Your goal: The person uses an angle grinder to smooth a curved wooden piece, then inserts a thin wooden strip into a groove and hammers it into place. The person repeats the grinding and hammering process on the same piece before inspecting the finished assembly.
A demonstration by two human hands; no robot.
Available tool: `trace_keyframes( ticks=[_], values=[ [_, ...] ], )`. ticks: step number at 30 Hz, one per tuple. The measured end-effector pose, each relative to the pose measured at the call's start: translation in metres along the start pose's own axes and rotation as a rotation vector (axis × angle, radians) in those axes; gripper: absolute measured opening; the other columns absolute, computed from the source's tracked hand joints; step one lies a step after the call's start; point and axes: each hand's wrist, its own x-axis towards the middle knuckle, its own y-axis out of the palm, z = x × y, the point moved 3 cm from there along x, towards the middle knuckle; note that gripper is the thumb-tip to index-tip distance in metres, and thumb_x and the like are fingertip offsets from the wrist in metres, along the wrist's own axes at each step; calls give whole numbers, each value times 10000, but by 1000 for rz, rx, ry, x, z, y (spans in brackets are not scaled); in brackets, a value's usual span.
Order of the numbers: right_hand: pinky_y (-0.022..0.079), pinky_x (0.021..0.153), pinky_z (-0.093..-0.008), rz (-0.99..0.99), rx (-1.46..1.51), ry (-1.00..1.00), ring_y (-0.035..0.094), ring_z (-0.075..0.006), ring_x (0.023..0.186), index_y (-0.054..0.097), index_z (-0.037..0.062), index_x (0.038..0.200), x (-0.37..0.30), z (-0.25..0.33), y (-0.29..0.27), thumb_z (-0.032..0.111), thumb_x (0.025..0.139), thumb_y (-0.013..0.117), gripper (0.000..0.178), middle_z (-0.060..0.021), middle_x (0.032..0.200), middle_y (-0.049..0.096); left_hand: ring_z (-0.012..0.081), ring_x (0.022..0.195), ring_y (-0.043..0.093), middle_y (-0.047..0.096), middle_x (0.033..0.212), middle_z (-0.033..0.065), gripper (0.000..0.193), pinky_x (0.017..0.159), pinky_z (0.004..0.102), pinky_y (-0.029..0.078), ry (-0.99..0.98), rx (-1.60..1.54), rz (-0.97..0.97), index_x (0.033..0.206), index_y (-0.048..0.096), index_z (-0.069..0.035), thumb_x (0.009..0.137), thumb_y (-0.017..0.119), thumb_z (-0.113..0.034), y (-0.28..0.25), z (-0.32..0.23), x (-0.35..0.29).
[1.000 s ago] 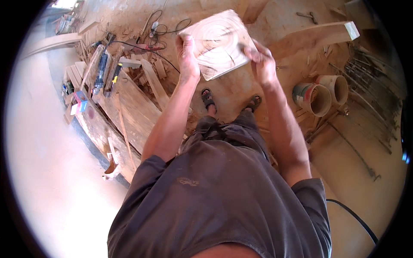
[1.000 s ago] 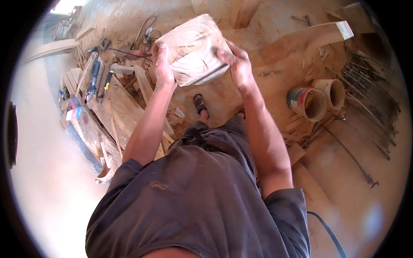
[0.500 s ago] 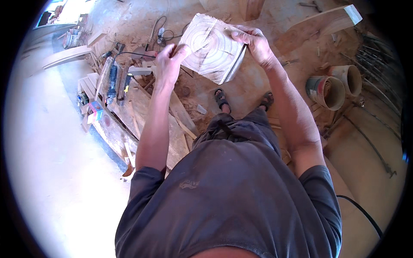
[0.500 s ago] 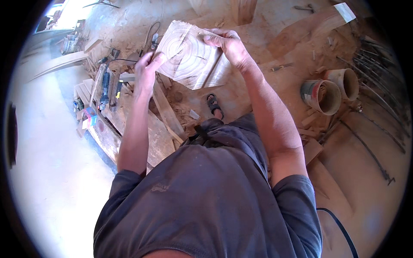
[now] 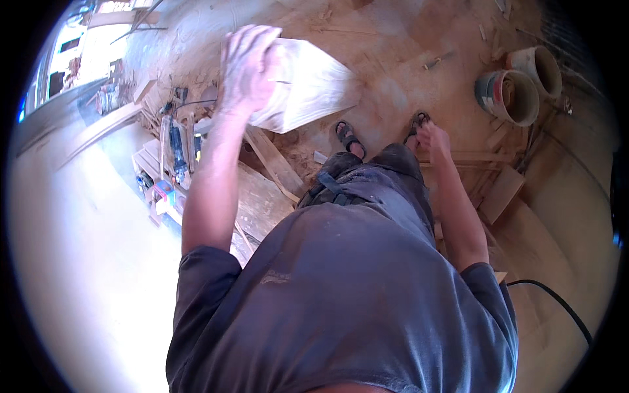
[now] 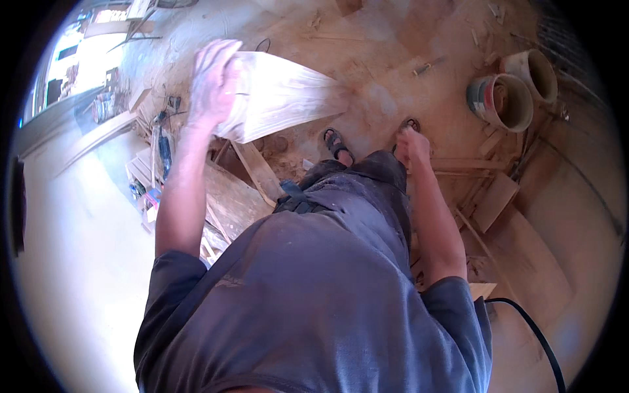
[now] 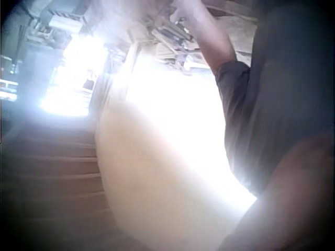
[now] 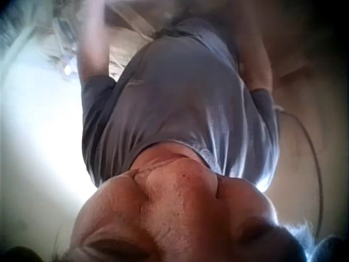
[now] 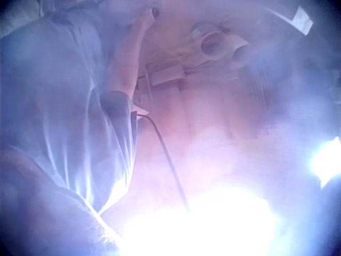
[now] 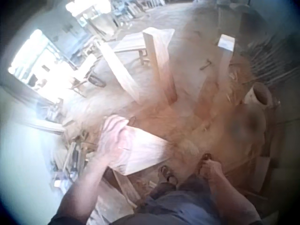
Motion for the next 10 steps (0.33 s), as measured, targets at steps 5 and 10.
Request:
trace_keyframes(
  ticks=[5,10],
  values=[
    [479,643,-293,-166,203,159,670,-194,788,666,56,1028,-17,-132,-103,232,1031,559,206,-93,906,682,363,1387,483,599,1418,184,492,1225,460,309,22,-115,19,1383,615,-29,1095,432,-383,2,75,3],
    [519,659,-312,-58,234,239,676,-195,767,658,68,1119,-24,-211,-113,225,1008,600,201,-75,884,684,354,1410,482,585,1453,189,502,1238,448,298,-28,-158,16,1405,601,-10,1097,405,-354,-16,166,-30]
  ],
)
